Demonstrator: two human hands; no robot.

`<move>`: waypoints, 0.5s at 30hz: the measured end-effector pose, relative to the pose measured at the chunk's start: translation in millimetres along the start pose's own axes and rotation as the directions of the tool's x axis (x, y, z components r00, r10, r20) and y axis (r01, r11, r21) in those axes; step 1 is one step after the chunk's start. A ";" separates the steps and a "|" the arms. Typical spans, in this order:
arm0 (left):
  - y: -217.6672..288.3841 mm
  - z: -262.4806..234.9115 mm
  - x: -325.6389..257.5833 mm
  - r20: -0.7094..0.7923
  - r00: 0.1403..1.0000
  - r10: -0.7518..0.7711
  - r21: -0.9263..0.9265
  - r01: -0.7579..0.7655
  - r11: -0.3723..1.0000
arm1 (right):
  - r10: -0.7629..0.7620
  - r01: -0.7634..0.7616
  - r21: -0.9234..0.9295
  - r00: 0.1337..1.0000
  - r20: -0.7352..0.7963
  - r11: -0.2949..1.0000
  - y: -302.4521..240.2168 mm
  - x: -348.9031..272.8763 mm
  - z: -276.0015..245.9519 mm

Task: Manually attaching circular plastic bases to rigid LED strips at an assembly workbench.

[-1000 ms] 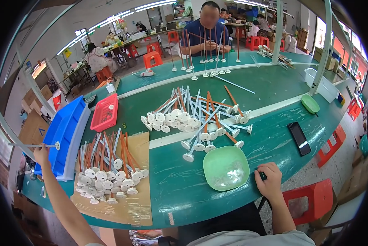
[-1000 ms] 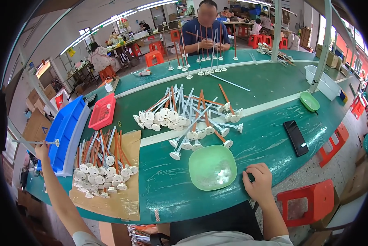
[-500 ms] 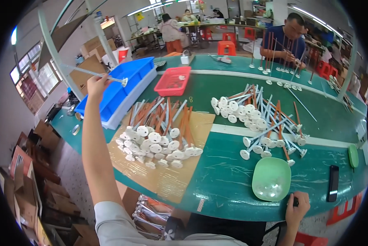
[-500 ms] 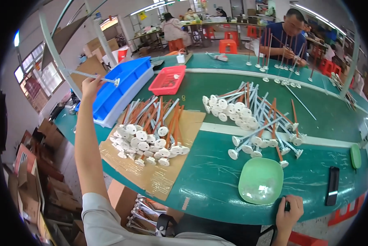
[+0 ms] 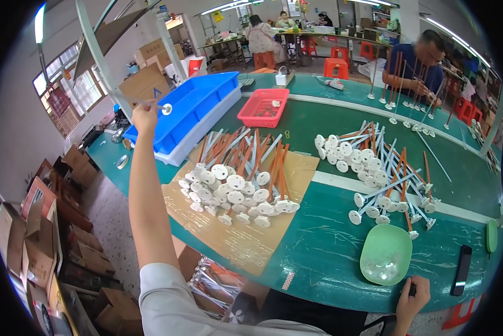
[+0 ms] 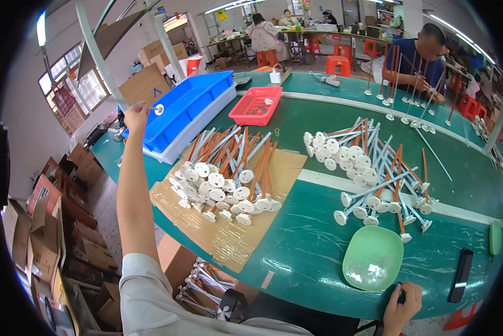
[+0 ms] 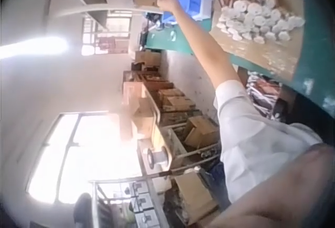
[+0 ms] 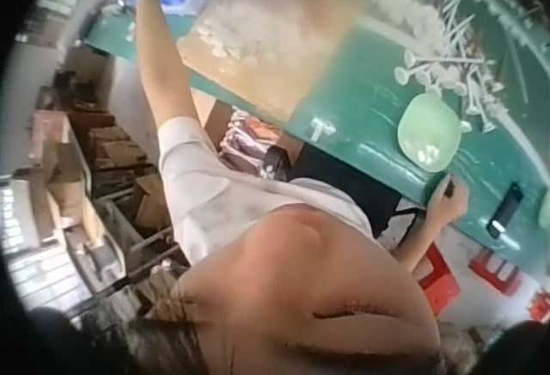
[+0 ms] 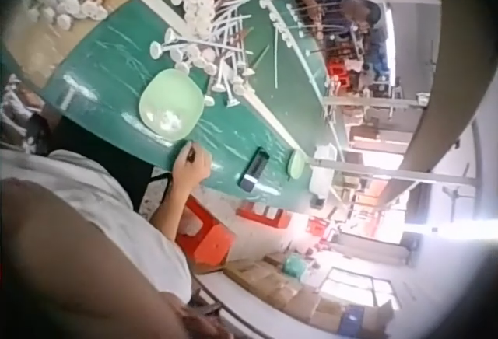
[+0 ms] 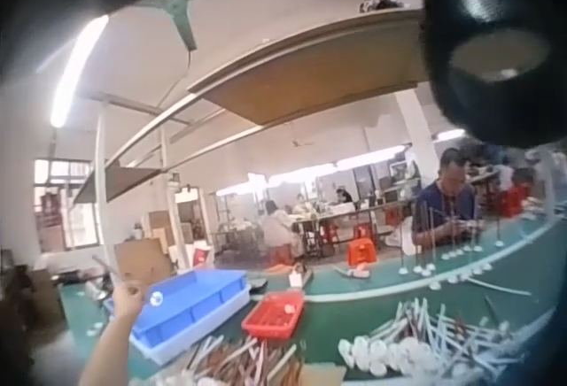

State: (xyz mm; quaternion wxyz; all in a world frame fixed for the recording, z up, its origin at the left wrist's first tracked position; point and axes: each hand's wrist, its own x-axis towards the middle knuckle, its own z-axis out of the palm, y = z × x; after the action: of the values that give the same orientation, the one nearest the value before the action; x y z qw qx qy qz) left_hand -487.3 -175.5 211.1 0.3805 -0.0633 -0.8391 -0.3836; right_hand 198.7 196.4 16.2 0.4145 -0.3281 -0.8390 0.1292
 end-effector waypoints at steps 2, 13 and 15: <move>-53.5 -3.6 3.3 -0.087 0.996 0.003 0.093 0.005 0.996 | 0.022 -0.022 -0.015 1.000 0.012 1.000 -9.4 2.7 2.5; -122.7 -13.7 -12.7 -0.011 1.000 -0.010 0.190 0.011 0.982 | 0.093 -0.091 -0.022 0.992 0.091 0.996 -1.3 0.1 6.1; -127.4 -2.8 -9.4 0.002 1.000 -0.026 0.154 0.026 0.988 | 0.114 -0.110 -0.043 0.989 0.091 0.993 -3.4 -2.9 3.1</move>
State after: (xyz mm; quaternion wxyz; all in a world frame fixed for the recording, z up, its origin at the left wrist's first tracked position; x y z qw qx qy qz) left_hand -529.8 -264.6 129.9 0.3775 -0.0235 -0.8678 -0.3223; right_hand 196.0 192.1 14.1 0.3607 -0.3760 -0.8400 0.1517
